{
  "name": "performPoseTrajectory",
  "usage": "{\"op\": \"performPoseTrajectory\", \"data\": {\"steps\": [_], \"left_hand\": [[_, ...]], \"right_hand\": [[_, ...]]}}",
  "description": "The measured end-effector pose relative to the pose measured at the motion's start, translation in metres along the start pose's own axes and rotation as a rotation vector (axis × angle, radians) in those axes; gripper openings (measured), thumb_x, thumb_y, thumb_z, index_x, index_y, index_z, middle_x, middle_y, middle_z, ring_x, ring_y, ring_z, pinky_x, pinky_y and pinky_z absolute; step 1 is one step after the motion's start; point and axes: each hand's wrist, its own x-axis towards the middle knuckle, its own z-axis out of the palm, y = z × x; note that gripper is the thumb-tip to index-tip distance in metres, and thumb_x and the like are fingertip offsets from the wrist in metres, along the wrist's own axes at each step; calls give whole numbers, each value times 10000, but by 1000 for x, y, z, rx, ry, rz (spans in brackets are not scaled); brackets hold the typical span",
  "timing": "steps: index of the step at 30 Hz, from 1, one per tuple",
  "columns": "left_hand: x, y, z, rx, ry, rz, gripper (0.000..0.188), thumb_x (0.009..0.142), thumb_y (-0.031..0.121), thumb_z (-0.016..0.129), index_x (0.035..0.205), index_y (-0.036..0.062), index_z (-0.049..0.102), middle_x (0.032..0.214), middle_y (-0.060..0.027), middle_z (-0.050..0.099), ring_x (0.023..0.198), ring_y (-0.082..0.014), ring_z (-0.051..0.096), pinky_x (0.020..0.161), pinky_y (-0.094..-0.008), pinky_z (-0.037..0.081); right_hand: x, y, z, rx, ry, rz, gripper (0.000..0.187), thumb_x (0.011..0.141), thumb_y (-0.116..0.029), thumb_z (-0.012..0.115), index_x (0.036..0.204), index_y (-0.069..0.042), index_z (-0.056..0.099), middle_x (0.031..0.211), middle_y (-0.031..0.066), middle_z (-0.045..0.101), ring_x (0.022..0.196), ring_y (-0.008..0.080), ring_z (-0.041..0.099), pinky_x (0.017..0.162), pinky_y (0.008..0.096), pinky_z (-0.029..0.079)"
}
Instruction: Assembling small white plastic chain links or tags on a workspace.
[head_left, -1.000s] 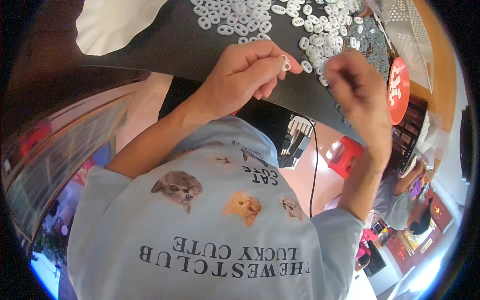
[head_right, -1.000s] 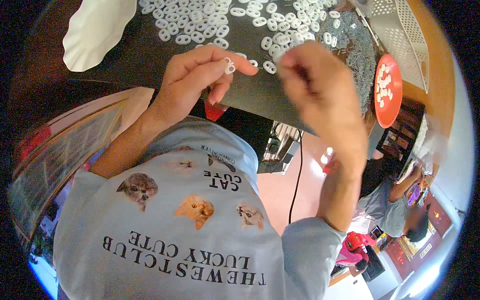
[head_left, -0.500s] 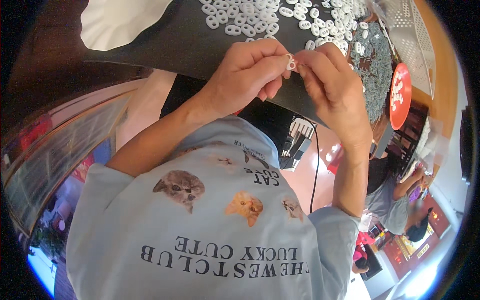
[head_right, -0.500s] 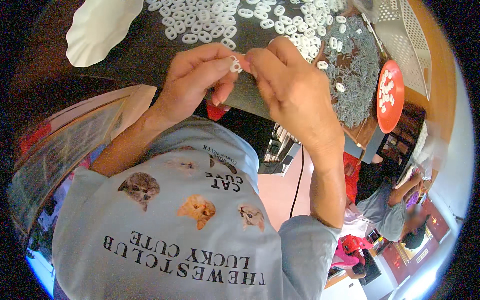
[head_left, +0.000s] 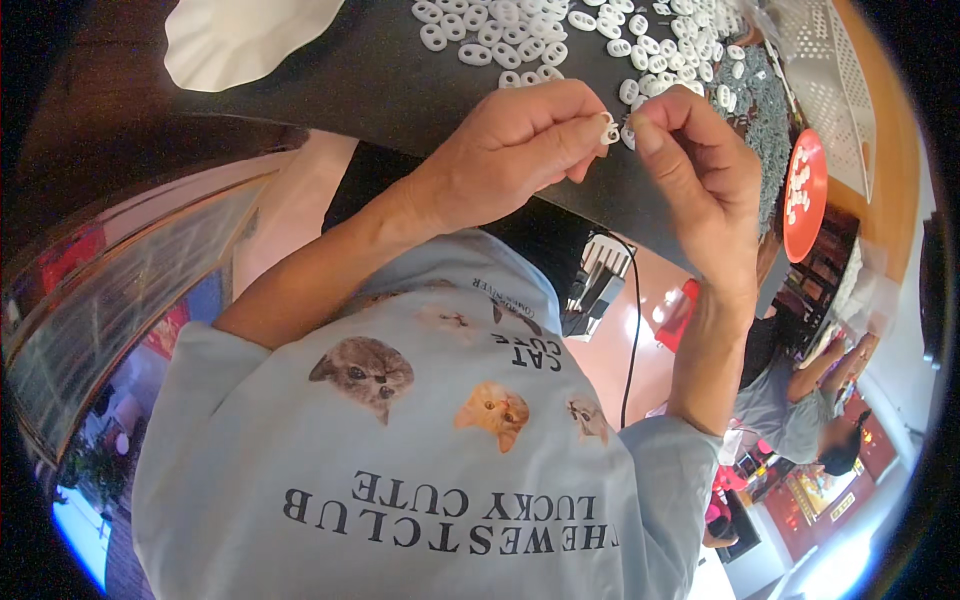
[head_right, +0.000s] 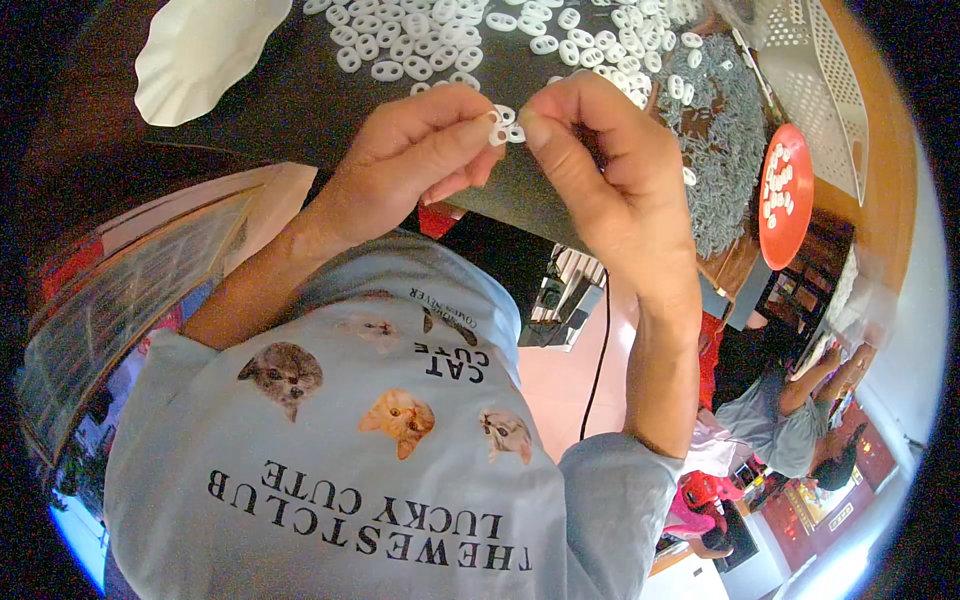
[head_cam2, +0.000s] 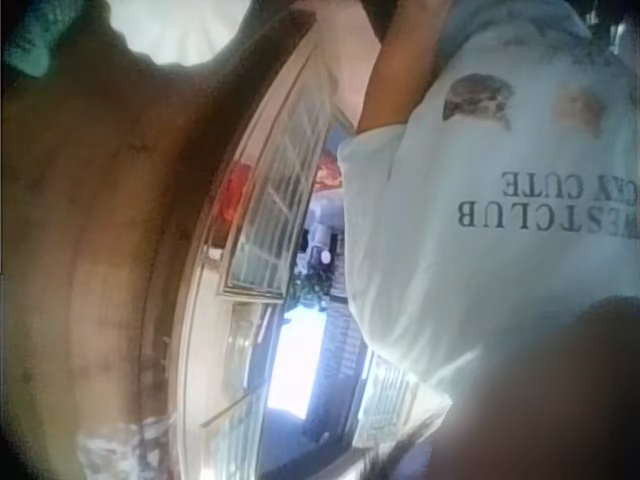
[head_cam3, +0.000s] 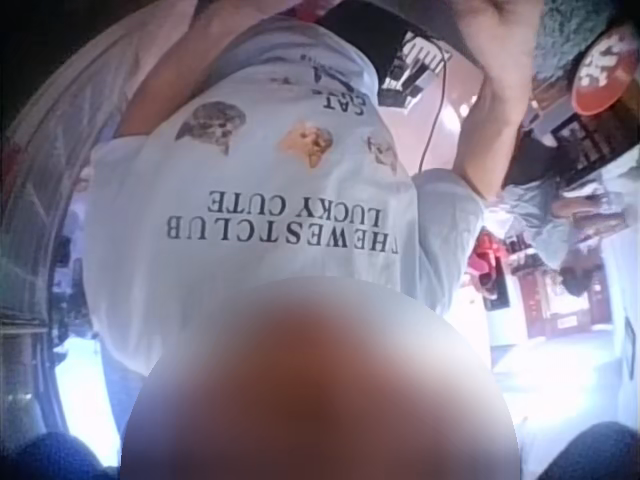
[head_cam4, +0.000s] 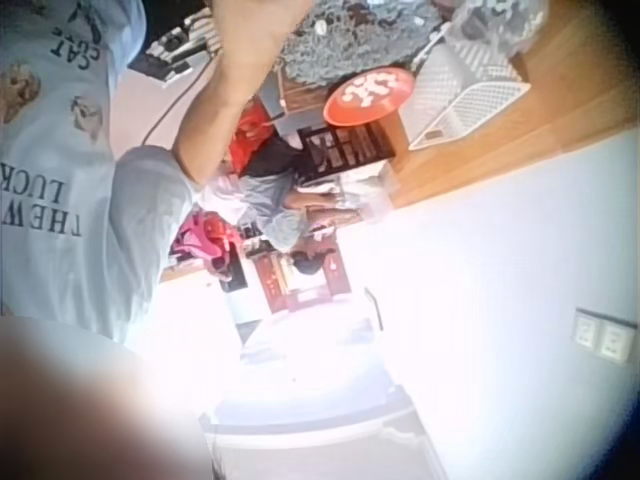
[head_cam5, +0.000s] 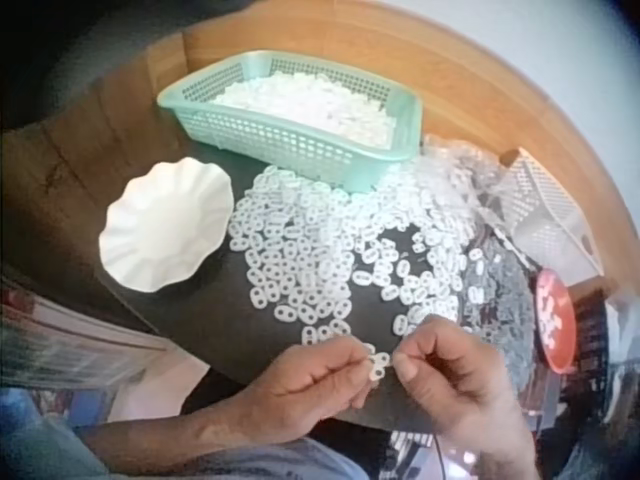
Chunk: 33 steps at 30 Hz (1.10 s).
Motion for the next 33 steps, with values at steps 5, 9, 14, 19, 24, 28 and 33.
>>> {"op": "performPoseTrajectory", "data": {"steps": [5,9,14,19,24,28,33], "left_hand": [[0,0,0,68,-16,33,206,991,240,479,949,61,571,725,33,507,564,-6,378,474,-162,280],[-1,-1,1,83,2,48,215,987,257,486,932,68,572,723,39,503,581,-7,385,490,-165,288],[-1,5,0,106,19,5,249,973,227,488,868,20,577,675,1,516,652,-66,483,596,-228,393],[1,1,0,116,19,42,254,972,226,484,861,16,574,668,0,515,643,-67,484,592,-230,397],[0,-1,-2,126,-18,51,252,989,278,466,882,72,561,724,43,494,613,-18,407,515,-180,321],[-1,4,-1,93,-8,3,259,988,279,465,870,68,559,680,47,476,578,-18,396,492,-184,311],[-1,3,1,37,32,-7,241,952,208,509,820,21,585,619,15,484,594,-44,459,533,-236,382]], "right_hand": [[1,-3,0,34,-13,56,71,902,-67,604,896,3,590,740,-24,541,700,48,465,609,206,393],[2,-3,0,-1,-39,52,74,901,-61,601,886,9,584,726,-25,533,685,45,458,597,204,386],[2,-2,1,-13,-56,50,71,899,-55,598,877,9,578,720,-28,524,678,43,451,595,202,386],[3,0,1,-27,-32,24,64,896,-53,598,878,6,578,712,-22,522,672,46,451,592,207,387],[4,-2,3,-17,-51,35,65,897,-53,593,874,5,578,711,-18,523,670,48,447,588,210,383],[5,-8,1,-38,-108,122,93,925,-84,589,880,-10,554,806,-56,481,733,31,398,643,175,316],[3,-5,10,-25,-64,71,115,931,-93,576,856,-11,547,739,-41,484,681,41,399,591,197,329]]}}
